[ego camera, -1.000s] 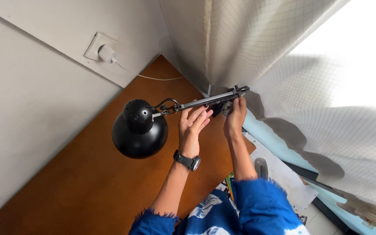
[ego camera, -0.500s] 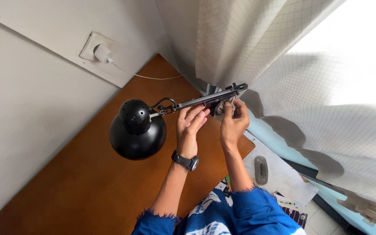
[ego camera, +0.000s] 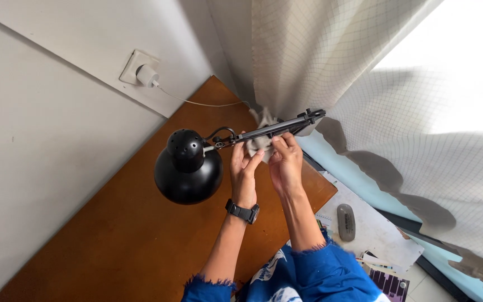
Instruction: Wiping down a black desk lamp and the wooden surface of a desk using a cloth.
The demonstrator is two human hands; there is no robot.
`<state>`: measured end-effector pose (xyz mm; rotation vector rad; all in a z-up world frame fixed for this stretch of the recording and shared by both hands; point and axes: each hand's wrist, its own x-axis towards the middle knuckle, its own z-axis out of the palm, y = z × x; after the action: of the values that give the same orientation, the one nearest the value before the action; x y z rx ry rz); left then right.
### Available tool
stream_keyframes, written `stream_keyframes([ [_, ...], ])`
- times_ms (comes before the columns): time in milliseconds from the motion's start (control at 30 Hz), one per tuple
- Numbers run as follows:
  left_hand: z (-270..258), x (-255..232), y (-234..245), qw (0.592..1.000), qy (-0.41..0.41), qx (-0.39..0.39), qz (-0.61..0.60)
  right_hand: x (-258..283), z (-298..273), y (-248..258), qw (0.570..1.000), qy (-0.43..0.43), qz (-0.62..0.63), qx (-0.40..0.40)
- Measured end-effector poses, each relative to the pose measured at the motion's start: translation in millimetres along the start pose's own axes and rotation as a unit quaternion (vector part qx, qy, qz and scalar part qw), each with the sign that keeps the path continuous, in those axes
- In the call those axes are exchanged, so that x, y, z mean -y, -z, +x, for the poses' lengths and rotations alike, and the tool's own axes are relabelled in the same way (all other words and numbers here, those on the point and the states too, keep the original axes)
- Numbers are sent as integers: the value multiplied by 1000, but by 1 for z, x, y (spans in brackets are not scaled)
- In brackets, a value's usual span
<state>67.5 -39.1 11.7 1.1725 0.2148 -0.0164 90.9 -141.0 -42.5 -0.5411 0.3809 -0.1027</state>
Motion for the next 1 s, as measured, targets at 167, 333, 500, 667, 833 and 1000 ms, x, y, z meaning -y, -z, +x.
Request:
stream_keyframes([
  [167,-1,13,9,998,38,-28,35,12,5,19,980,84,-177,-15],
  [333,5,46,12,992,80,-31,88,22,16,26,878,267,-368,-148],
  [500,16,94,22,981,95,24,166,10,22,63,698,324,-620,-155],
  [667,15,83,18,980,93,26,172,29,49,94,771,302,-527,-193],
  [833,10,33,-10,991,71,11,112,6,112,138,949,143,-261,-101],
  [1000,12,11,-20,997,62,9,45,-23,132,188,849,97,-519,-18],
])
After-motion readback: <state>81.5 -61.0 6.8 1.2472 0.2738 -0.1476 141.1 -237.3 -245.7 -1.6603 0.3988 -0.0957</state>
